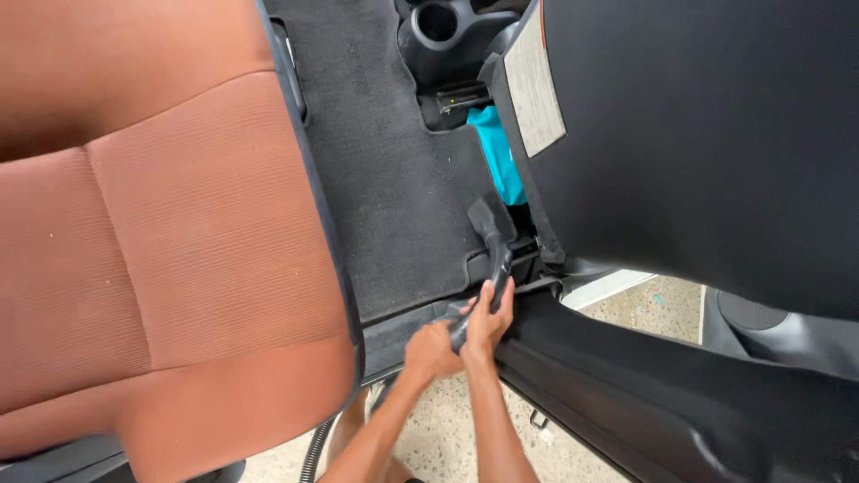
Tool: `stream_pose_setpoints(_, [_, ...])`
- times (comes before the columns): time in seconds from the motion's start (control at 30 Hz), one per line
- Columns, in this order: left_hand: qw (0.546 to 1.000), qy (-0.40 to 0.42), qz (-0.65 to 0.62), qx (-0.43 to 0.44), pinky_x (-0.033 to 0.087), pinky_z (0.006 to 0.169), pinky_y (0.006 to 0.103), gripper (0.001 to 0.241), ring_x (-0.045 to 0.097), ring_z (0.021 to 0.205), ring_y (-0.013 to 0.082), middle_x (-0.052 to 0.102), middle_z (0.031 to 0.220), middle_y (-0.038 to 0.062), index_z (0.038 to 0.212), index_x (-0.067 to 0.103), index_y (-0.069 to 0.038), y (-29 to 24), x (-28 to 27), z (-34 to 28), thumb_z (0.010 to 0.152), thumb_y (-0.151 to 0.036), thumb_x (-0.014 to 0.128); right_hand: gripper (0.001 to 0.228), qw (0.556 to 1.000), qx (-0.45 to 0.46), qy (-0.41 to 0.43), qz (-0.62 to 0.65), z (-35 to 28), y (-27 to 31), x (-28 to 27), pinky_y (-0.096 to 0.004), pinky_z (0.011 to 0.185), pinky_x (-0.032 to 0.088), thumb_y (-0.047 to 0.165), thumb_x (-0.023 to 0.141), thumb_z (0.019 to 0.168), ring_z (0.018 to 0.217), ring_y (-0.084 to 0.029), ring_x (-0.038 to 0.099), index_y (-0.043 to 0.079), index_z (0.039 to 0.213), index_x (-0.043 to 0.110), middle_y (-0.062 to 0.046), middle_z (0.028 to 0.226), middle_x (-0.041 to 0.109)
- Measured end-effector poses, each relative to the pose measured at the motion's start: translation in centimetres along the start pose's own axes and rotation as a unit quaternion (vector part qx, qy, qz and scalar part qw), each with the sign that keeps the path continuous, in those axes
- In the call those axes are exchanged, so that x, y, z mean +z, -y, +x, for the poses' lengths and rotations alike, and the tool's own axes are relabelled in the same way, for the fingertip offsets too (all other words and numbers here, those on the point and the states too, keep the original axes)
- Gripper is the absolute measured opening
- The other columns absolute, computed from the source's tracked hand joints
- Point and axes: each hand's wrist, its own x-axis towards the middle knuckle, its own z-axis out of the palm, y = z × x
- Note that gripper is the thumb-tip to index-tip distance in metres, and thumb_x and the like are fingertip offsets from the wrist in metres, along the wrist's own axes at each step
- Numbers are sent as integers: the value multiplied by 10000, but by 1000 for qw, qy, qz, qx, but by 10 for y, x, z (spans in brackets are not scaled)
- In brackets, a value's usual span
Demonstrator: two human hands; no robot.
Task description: The person vacuums the floor mats and carpeted areas of a vehicle's interior using a handheld vacuum cleaner. They move a blue bag to access the floor, clean around the seats and door sills, and then return the bag to its original position.
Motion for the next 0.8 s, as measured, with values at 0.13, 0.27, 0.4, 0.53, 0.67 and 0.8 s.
stream_pose_setpoints(0.13, [992,102,51,47,535,980,485,737,655,1149,338,708,1162,121,1324,604,-213,25,-40,-27,614,-395,688,565,994,1,-106,39,-66,6,-12,-271,366,532,279,667,954,448,-225,661,257,1480,462,-185,657,663])
stream_pose_setpoints(0.27, [987,119,-41,100,512,809,419,563,623,933,221,689,936,37,1064,700,-211,41,-55,-67,512,-315,736,577,998,7,-57,31,-143,80,-28,-310,511,538,290,590,963,549,-189,658,174,1506,429,-129,737,652])
stream_pose_setpoints(0.4, [916,294,-263,76,458,499,256,335,570,555,157,610,690,48,903,581,-43,32,-72,-106,599,-28,720,261,998,19,5,61,-161,73,-52,-313,666,613,224,622,960,619,-186,685,14,1110,586,-138,793,660])
stream_pose_setpoints(0.53, [943,313,-111,-33,62,1187,355,602,575,958,132,580,929,-58,1053,510,-209,39,-49,-138,483,-290,682,365,989,110,100,12,-192,105,-89,-383,843,625,236,571,943,846,-300,767,89,1262,472,-173,1088,716])
stream_pose_setpoints(0.67, [925,206,-313,65,435,644,256,457,537,789,77,602,855,-16,1012,622,-135,76,41,-140,600,-255,777,454,966,87,206,-129,-194,109,-97,-317,573,498,228,578,911,535,-170,574,141,1347,483,-92,659,627])
stream_pose_setpoints(0.8, [909,-119,-399,-3,518,694,363,315,701,936,139,784,954,18,1013,760,-160,32,49,-127,736,-283,848,626,909,-12,299,-291,-178,118,-60,-388,635,441,489,392,938,610,-232,599,220,1503,412,-74,723,649])
